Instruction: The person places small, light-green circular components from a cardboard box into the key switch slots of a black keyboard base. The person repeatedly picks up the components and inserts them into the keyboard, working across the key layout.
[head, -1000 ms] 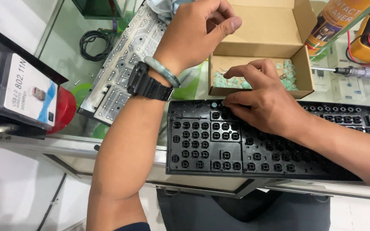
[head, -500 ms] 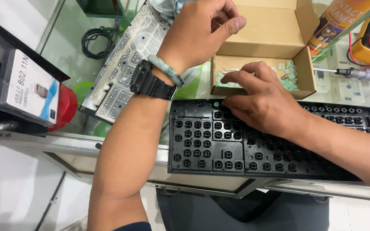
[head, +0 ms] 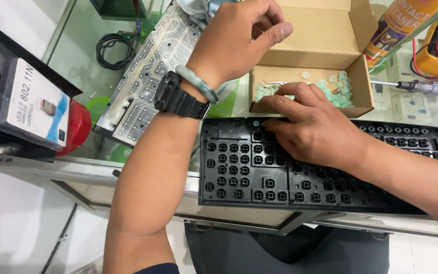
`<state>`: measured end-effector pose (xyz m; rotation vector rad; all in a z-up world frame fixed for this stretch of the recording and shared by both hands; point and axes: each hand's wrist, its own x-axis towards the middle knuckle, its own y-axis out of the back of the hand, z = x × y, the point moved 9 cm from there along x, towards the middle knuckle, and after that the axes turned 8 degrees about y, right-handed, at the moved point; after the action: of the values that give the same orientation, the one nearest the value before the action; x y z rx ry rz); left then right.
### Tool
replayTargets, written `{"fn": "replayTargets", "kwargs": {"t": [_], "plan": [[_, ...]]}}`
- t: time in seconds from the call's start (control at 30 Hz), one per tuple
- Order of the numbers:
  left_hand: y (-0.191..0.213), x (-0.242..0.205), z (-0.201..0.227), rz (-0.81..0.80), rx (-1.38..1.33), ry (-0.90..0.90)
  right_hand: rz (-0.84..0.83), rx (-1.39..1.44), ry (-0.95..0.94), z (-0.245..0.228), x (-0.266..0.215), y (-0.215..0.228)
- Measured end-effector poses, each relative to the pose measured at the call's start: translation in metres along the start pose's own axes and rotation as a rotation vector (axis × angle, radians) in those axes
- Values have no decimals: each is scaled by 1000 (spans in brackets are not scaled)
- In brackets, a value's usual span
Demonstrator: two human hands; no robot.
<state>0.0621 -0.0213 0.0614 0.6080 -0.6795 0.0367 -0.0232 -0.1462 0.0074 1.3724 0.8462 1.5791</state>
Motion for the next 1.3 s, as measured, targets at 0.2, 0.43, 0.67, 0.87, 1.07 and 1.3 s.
{"fn": "replayTargets", "kwargs": {"t": [0.2,0.43,0.67,0.87,1.07,1.3], "plan": [[-8,-1,-2,-53,85,-25,36,102,-15,9,-3,12],[-46,-6,-18,-256,279,135,107,-92,-165,51,-82,89],[-84,-14,2,-434,344,48,231,-46,-466,105,-200,103],[-120,-15,-5,-585,398,-37,348,11,-522,106,-212,101],[-143,-20,-4,-700,595,-62,272,62,-490,86,-197,104],[-97,-8,-10,-413,844,5,258,151,-579,87,-223,94]]}}
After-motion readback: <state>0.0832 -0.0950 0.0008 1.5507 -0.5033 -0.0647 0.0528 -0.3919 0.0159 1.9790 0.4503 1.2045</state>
